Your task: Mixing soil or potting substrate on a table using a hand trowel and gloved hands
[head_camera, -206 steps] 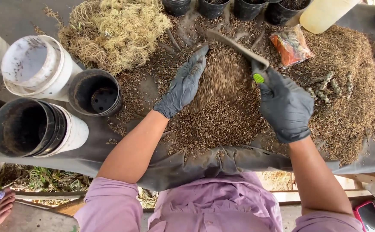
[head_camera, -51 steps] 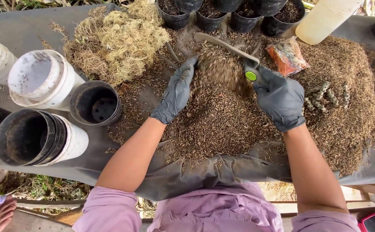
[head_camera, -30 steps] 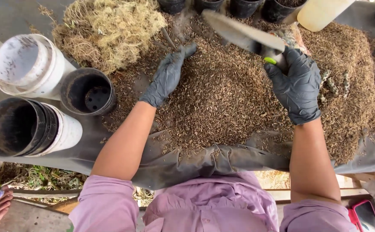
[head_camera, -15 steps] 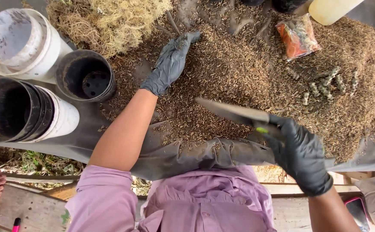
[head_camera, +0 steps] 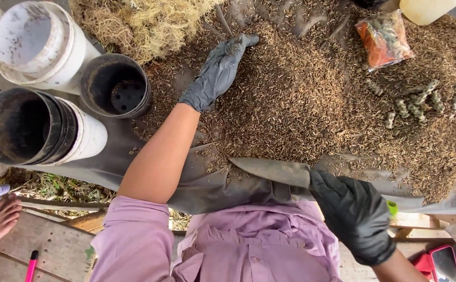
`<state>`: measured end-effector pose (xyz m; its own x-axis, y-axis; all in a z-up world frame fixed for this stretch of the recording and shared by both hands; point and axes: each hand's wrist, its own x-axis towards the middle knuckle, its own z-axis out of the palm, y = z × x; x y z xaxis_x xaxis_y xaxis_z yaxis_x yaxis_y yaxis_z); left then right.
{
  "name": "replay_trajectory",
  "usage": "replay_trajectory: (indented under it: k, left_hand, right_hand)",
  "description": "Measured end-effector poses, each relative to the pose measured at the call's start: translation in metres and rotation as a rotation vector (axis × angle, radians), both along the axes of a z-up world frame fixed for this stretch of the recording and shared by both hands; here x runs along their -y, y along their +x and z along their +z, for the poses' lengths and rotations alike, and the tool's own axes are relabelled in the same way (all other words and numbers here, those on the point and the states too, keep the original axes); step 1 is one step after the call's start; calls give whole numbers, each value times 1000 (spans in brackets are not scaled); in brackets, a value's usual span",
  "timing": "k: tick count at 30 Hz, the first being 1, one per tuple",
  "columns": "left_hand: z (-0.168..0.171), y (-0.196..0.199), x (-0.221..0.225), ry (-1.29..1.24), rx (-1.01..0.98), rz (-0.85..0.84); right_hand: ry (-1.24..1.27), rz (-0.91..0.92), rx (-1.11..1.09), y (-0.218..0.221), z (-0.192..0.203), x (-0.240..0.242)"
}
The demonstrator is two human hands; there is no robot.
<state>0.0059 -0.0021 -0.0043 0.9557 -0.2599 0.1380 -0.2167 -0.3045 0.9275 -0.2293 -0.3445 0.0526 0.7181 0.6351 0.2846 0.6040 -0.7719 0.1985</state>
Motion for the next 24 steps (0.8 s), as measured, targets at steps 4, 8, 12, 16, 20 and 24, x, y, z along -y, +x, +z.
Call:
replay_trajectory:
  k: [4, 8, 12, 16, 20, 24]
  left_hand:
    - [-4, 2, -1, -1, -2, 0]
    - [5, -3, 1, -53, -18, 2]
    - [3, 0, 0, -69, -36, 18]
    - [-2, 9, -3, -66, -18, 33]
    - [-24, 12, -8, -183, -8, -16]
    - [-8, 6, 0, -208, -87, 22]
  right_hand:
    - [74, -65, 156, 4, -21, -13]
    - [124, -149, 248, 18, -37, -18]
    - [144, -279, 377, 47, -52, -19]
    - [338, -250, 377, 75, -2, -25]
    - [479, -10, 293, 78, 20, 3]
    - [339, 52, 205, 58, 21, 28]
